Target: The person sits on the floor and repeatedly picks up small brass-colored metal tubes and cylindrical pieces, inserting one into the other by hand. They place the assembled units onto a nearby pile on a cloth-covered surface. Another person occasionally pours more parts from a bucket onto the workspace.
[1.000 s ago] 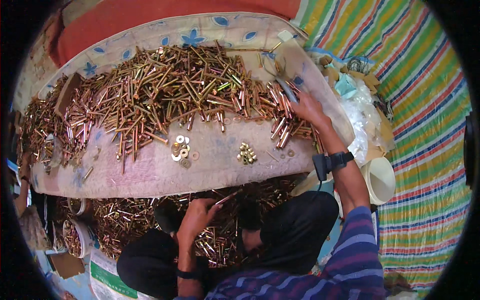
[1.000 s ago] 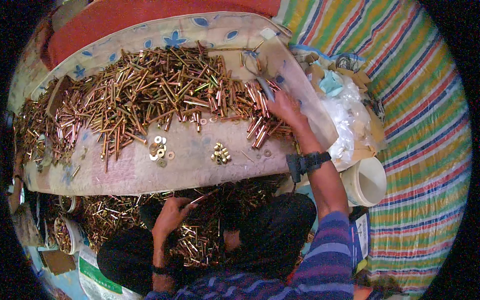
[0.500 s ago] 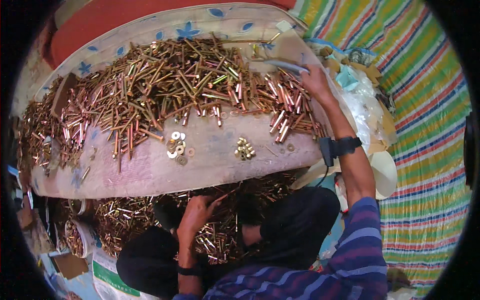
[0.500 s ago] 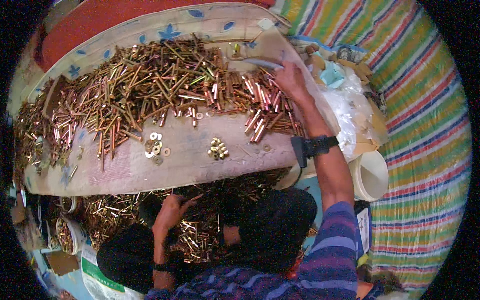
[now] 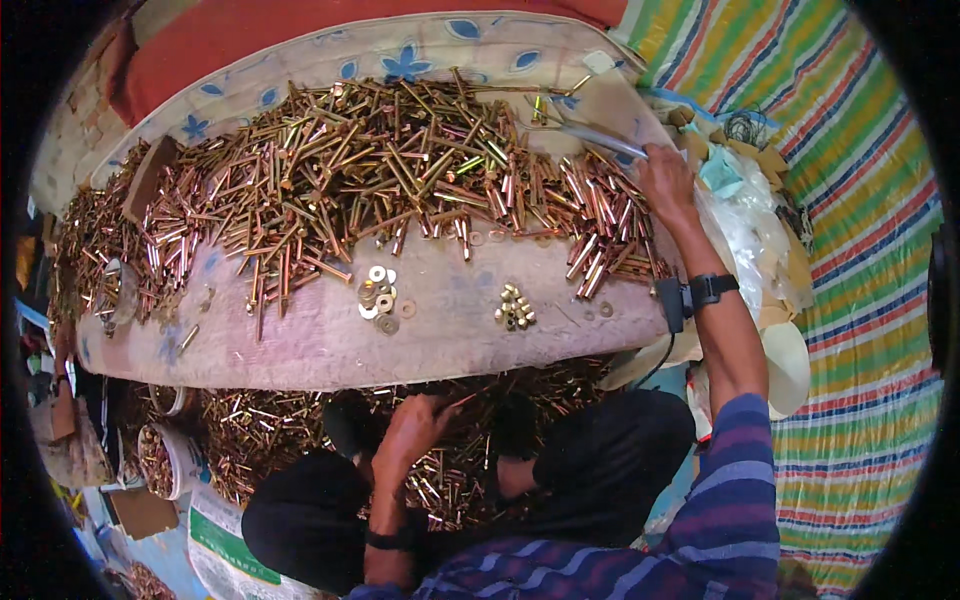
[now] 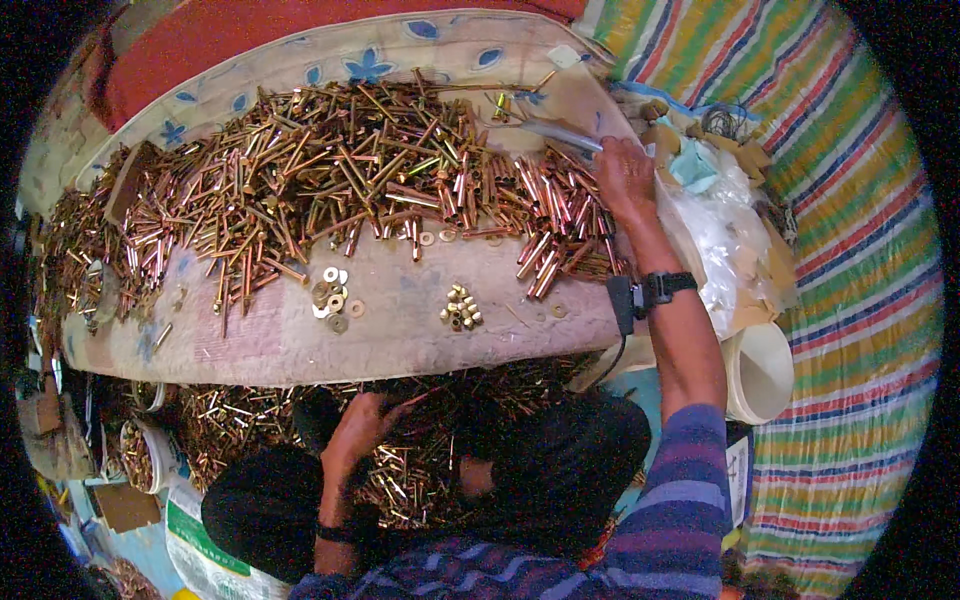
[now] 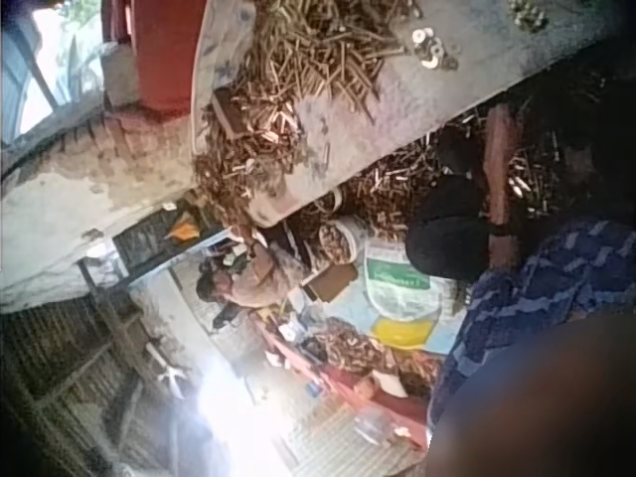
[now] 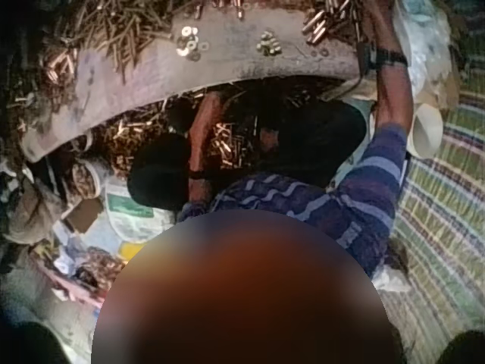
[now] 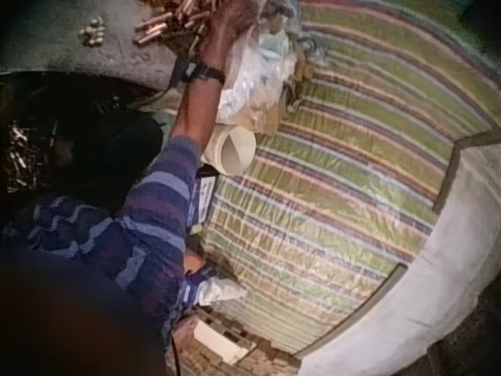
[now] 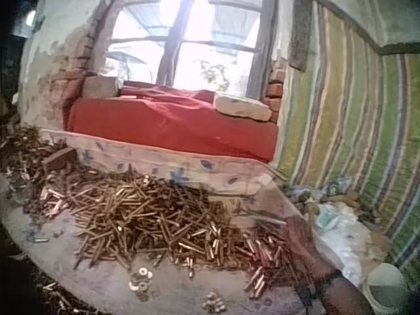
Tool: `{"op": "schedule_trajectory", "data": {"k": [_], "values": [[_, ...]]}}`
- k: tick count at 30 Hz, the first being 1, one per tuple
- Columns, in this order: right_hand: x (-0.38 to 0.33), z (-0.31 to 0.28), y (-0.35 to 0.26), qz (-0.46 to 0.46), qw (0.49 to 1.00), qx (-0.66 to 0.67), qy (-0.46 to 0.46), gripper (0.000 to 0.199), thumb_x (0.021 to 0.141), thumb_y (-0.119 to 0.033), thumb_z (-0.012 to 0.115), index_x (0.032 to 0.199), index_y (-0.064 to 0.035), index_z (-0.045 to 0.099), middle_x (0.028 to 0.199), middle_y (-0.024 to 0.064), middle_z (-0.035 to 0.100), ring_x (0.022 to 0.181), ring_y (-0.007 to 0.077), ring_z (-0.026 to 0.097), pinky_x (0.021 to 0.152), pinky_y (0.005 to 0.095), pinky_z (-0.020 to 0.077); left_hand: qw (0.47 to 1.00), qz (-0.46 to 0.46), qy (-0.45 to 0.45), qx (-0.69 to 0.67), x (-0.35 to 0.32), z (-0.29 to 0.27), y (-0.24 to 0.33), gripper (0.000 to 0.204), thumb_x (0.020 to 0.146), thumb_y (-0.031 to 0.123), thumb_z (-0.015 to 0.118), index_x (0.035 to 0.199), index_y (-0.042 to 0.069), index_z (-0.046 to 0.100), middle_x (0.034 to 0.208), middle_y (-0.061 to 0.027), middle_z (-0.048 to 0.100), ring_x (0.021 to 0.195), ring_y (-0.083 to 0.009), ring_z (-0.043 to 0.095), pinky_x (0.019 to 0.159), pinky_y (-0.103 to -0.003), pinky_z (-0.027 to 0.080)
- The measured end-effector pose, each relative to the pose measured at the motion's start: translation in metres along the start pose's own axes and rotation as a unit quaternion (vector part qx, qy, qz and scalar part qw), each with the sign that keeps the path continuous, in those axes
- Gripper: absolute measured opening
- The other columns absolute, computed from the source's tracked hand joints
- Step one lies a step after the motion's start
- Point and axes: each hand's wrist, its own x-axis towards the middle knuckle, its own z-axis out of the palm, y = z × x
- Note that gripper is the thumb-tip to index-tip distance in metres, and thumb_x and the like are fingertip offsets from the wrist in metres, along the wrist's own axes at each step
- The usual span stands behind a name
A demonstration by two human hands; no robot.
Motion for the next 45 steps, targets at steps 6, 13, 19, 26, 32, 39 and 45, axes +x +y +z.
{"op": "schedule_trajectory", "data": {"k": [6, 13, 19, 26, 32, 39, 45], "values": [[0.003, -0.004, 0.003, -0.04, 0.993, -0.107, -0.029, 0.026, 0.086, -0.021, 0.068, 0.108, -0.008, 0.07, 0.098, 0.0179, 0.068, 0.094, 0.0364, 0.065, 0.083, 0.0499, 0.0485, 1.0, 0.005, 0.019, -0.008, 0.001, 0.003, 0.001, 0.027, 0.092, 0.022, 0.069, 0.101, -0.003, 0.072, 0.095, -0.0276, 0.068, 0.092, -0.0455, 0.064, 0.082, -0.05, 0.051], [-0.034, -0.026, -0.02, -0.033, 0.999, 0.007, -0.01, 0.021, 0.09, -0.021, 0.061, 0.102, -0.004, 0.067, 0.1, 0.0198, 0.064, 0.098, 0.039, 0.062, 0.083, 0.0516, 0.0503, 1.0, 0.017, 0.021, 0.003, 0.003, 0.006, -0.001, 0.029, 0.091, 0.022, 0.07, 0.091, -0.006, 0.068, 0.084, -0.0297, 0.064, 0.082, -0.0493, 0.061, 0.075, -0.052, 0.048], [-0.076, -0.065, -0.01, 0.036, 0.976, 0.083, -0.2, 0.049, 0.087, -0.039, 0.068, 0.108, 0.0037, 0.061, 0.101, 0.0267, 0.065, 0.099, 0.0457, 0.063, 0.087, 0.0541, 0.0497, 0.997, 0.024, 0.039, 0.059, 0.001, 0.007, 0.003, 0.025, 0.091, 0.021, 0.069, 0.099, -0.002, 0.073, 0.09, -0.0259, 0.07, 0.088, -0.045, 0.065, 0.081, -0.052, 0.051], [-0.079, -0.087, -0.01, -0.008, 0.937, 0.136, -0.322, 0.069, 0.077, -0.057, 0.076, 0.106, 0.004, 0.066, 0.101, 0.0293, 0.067, 0.096, 0.0446, 0.065, 0.084, 0.0508, 0.0509, 0.999, -0.007, -0.006, 0.043, 0.0, 0.002, 0.008, 0.024, 0.091, 0.022, 0.07, 0.095, -0.002, 0.073, 0.087, -0.0277, 0.067, 0.087, -0.0462, 0.063, 0.078, -0.051, 0.05], [-0.075, -0.098, -0.022, -0.05, 0.894, 0.004, -0.445, 0.063, 0.072, -0.055, 0.079, 0.089, 0.0052, 0.072, 0.091, 0.0275, 0.07, 0.086, 0.043, 0.069, 0.077, 0.0491, 0.0542, 0.995, 0.044, 0.071, 0.059, 0.001, 0.016, -0.001, 0.025, 0.091, 0.023, 0.071, 0.1, 0.0, 0.075, 0.092, -0.026, 0.07, 0.09, -0.0445, 0.065, 0.082, -0.05, 0.051], [-0.081, -0.087, -0.018, -0.094, 0.893, -0.024, -0.439, 0.052, 0.076, -0.044, 0.078, 0.096, 0.0038, 0.072, 0.098, 0.0245, 0.071, 0.091, 0.0405, 0.068, 0.084, 0.0474, 0.0545, 0.998, 0.028, 0.048, 0.031, -0.002, 0.009, 0.0, 0.027, 0.091, 0.025, 0.071, 0.098, -0.001, 0.074, 0.088, -0.0259, 0.069, 0.088, -0.0448, 0.064, 0.082, -0.051, 0.051], [-0.092, -0.105, 0.025, -0.035, 0.946, 0.083, -0.311, 0.04, 0.078, -0.029, 0.076, 0.099, 0.0044, 0.07, 0.097, 0.0245, 0.068, 0.093, 0.0397, 0.066, 0.083, 0.045, 0.0529, 0.994, 0.079, 0.072, 0.035, -0.003, 0.009, 0.005, 0.026, 0.091, 0.024, 0.07, 0.095, -0.002, 0.074, 0.083, -0.0268, 0.067, 0.081, -0.0463, 0.064, 0.075, -0.051, 0.051]]}}
